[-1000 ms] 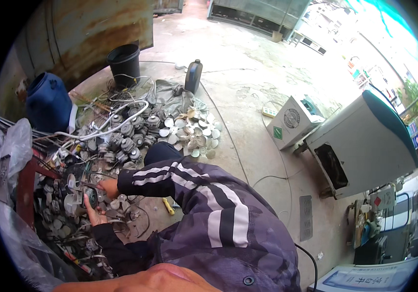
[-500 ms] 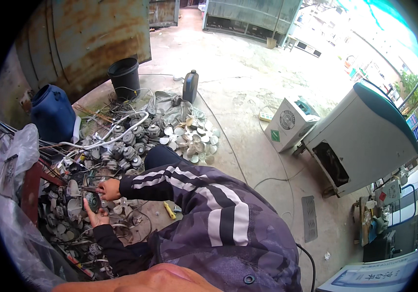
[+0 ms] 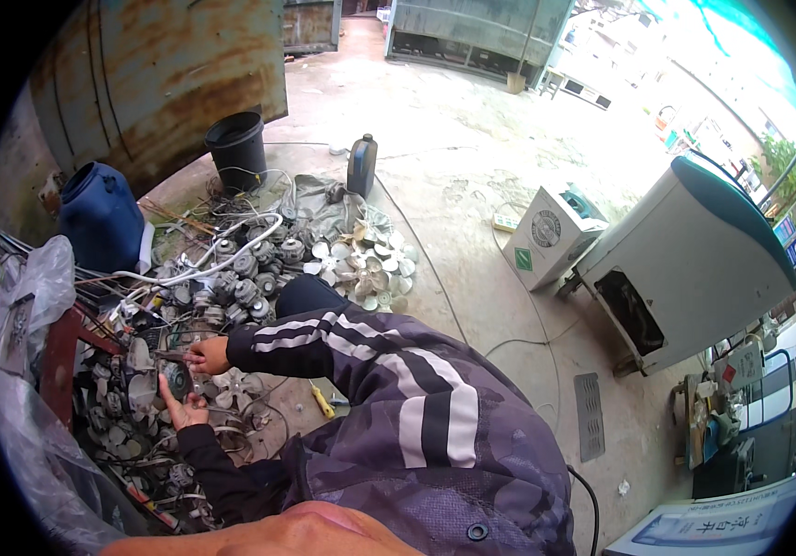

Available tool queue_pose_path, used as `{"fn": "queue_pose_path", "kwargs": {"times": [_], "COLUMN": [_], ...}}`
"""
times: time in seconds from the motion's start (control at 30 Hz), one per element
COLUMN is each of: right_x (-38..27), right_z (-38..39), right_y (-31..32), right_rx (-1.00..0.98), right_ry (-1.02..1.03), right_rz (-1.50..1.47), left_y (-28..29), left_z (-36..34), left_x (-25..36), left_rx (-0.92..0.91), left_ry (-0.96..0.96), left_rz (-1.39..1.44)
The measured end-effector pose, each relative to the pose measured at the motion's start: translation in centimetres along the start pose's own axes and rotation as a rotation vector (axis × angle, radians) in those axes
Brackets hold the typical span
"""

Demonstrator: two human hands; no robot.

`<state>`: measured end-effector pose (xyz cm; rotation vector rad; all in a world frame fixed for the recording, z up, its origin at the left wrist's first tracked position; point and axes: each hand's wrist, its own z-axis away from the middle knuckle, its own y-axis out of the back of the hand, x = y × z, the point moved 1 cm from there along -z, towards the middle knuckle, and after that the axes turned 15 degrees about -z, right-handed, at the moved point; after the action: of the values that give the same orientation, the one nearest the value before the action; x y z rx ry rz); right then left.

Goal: The person sits on the floor in a cluttered workshop and uses pliers to strip wires from a fan motor. They then pick up a white electrical switch and use a screwdriver to adjust the internal screws and terminals.

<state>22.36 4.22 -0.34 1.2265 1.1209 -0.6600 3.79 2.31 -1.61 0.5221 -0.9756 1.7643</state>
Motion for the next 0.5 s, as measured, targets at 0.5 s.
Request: {"fn": "queue_pose_path", "kwargs": {"times": [0.5], "right_x": [-2.2], "right_z": [2.4], "right_y": [0.6], "right_rx": [0.092], "right_ry": [0.137], "right_rz": [-0.074], "left_y": [-0.3], "left_z": [0.7], "left_x": [-0.4], "left_rx": [0.020], "left_ry": [0.014], "left_rz": [0.058]}}
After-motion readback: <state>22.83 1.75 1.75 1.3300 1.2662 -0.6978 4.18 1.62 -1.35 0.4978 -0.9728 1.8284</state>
